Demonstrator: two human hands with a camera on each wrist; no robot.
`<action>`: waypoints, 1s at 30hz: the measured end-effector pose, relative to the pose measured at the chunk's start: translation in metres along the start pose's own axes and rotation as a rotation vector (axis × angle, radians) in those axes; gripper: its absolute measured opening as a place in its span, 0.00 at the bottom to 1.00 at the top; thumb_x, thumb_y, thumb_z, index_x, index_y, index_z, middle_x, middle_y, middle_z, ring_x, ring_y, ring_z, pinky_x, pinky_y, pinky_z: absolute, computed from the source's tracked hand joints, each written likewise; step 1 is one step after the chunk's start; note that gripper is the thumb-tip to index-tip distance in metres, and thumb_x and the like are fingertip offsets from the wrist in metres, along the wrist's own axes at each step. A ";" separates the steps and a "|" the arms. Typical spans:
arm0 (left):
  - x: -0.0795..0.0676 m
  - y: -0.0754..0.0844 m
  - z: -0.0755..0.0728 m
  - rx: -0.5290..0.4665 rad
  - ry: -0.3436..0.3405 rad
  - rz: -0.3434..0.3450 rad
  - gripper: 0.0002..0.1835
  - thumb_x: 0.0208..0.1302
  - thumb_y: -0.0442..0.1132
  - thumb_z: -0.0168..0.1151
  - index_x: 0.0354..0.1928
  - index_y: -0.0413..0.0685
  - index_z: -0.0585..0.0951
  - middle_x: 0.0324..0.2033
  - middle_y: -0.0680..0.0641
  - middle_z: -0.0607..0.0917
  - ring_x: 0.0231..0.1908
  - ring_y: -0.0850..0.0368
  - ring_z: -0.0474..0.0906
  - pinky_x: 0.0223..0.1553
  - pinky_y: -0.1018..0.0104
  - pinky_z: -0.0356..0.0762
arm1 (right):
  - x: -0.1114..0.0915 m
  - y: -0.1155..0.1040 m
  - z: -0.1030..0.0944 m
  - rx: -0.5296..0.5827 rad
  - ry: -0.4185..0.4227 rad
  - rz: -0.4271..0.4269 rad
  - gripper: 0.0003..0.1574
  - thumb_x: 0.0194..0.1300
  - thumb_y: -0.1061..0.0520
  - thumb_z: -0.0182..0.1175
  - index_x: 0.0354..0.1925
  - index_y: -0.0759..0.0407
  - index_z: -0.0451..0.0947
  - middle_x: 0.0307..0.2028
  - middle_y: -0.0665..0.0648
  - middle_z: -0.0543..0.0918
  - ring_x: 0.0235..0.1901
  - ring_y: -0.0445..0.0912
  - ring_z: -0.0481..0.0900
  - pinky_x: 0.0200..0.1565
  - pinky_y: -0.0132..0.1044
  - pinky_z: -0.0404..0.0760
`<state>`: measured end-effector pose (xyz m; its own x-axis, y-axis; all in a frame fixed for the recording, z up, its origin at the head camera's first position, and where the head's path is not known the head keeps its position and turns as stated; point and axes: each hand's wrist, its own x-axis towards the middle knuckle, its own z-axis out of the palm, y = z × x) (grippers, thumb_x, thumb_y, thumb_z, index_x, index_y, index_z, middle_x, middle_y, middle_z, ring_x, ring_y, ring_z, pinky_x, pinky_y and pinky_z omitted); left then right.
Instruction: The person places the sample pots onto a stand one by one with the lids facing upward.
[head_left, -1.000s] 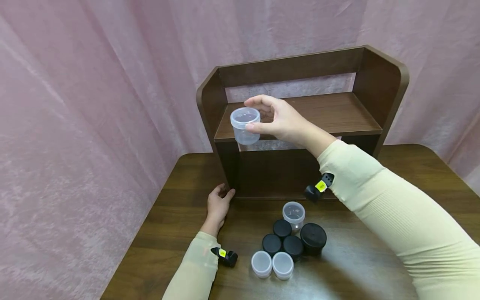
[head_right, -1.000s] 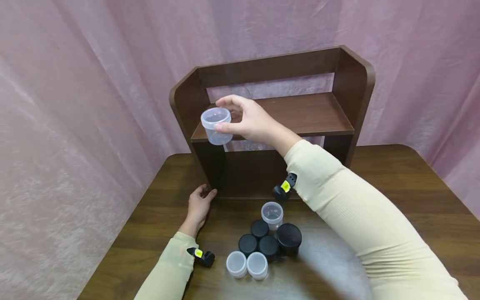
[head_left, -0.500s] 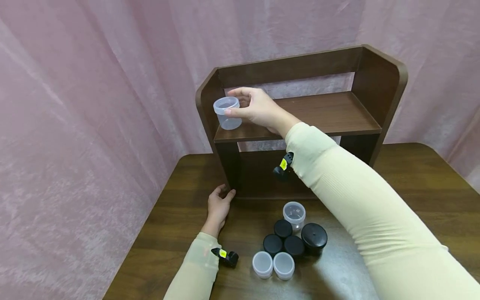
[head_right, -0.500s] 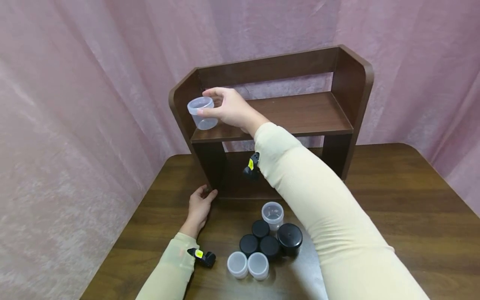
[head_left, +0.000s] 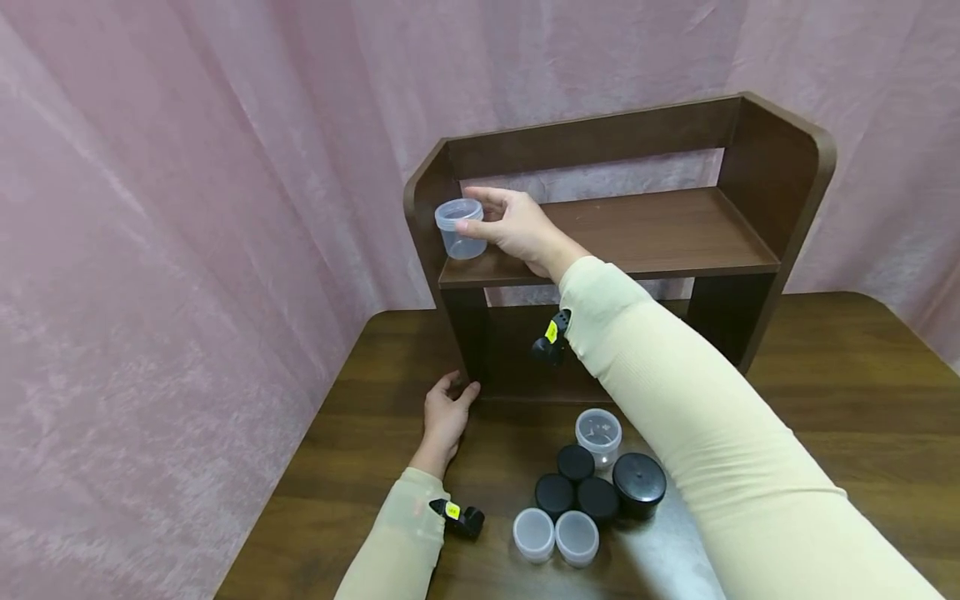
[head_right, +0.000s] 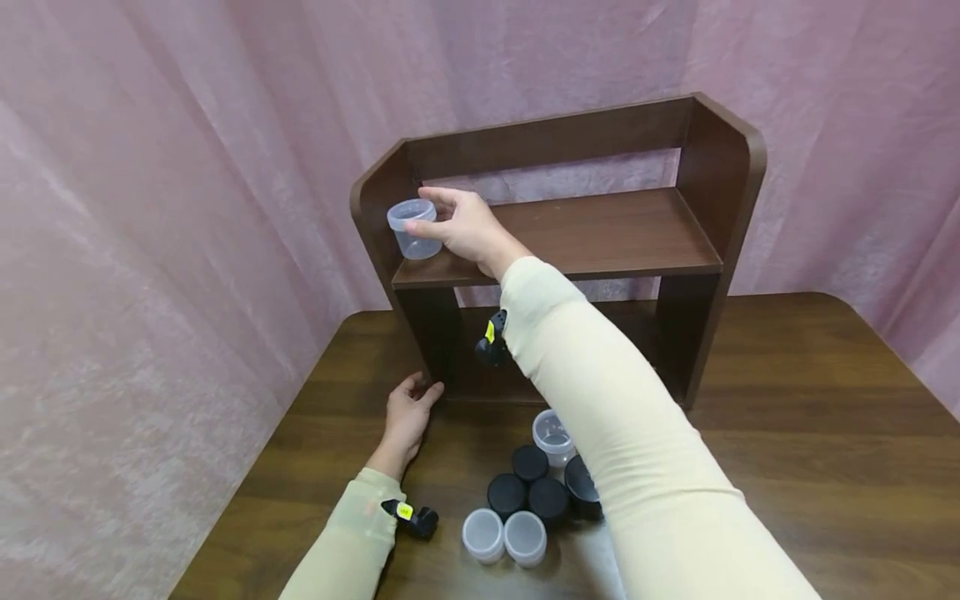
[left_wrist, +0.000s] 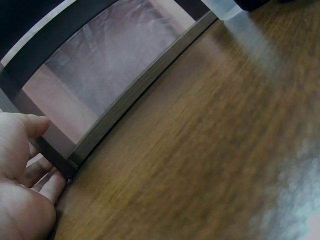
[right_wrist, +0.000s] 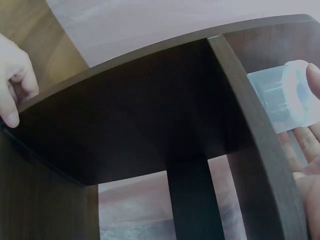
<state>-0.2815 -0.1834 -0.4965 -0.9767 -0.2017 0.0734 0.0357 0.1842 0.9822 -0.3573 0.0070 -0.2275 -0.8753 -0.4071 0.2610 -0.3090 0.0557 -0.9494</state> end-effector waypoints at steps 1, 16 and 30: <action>0.000 0.000 0.000 0.003 0.000 -0.004 0.29 0.61 0.46 0.67 0.62 0.43 0.73 0.57 0.43 0.76 0.58 0.47 0.70 0.55 0.52 0.71 | 0.000 0.001 0.000 0.008 0.001 0.001 0.43 0.59 0.53 0.69 0.69 0.55 0.63 0.56 0.56 0.78 0.55 0.44 0.75 0.56 0.36 0.72; 0.008 0.001 -0.006 0.014 0.009 0.021 0.29 0.61 0.45 0.67 0.62 0.41 0.73 0.56 0.41 0.76 0.57 0.47 0.72 0.55 0.52 0.71 | 0.004 0.004 0.006 -0.002 0.001 0.006 0.42 0.59 0.55 0.68 0.68 0.59 0.63 0.56 0.58 0.77 0.52 0.46 0.77 0.53 0.36 0.75; 0.008 0.000 -0.010 0.002 0.009 0.011 0.30 0.61 0.45 0.67 0.62 0.40 0.72 0.57 0.41 0.75 0.58 0.46 0.71 0.55 0.52 0.71 | 0.008 0.005 0.011 -0.023 0.011 0.010 0.41 0.59 0.54 0.69 0.67 0.57 0.64 0.54 0.57 0.78 0.50 0.45 0.78 0.52 0.37 0.76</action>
<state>-0.2873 -0.1948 -0.4946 -0.9743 -0.2083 0.0858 0.0461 0.1884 0.9810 -0.3612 -0.0059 -0.2318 -0.8824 -0.3965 0.2533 -0.3084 0.0809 -0.9478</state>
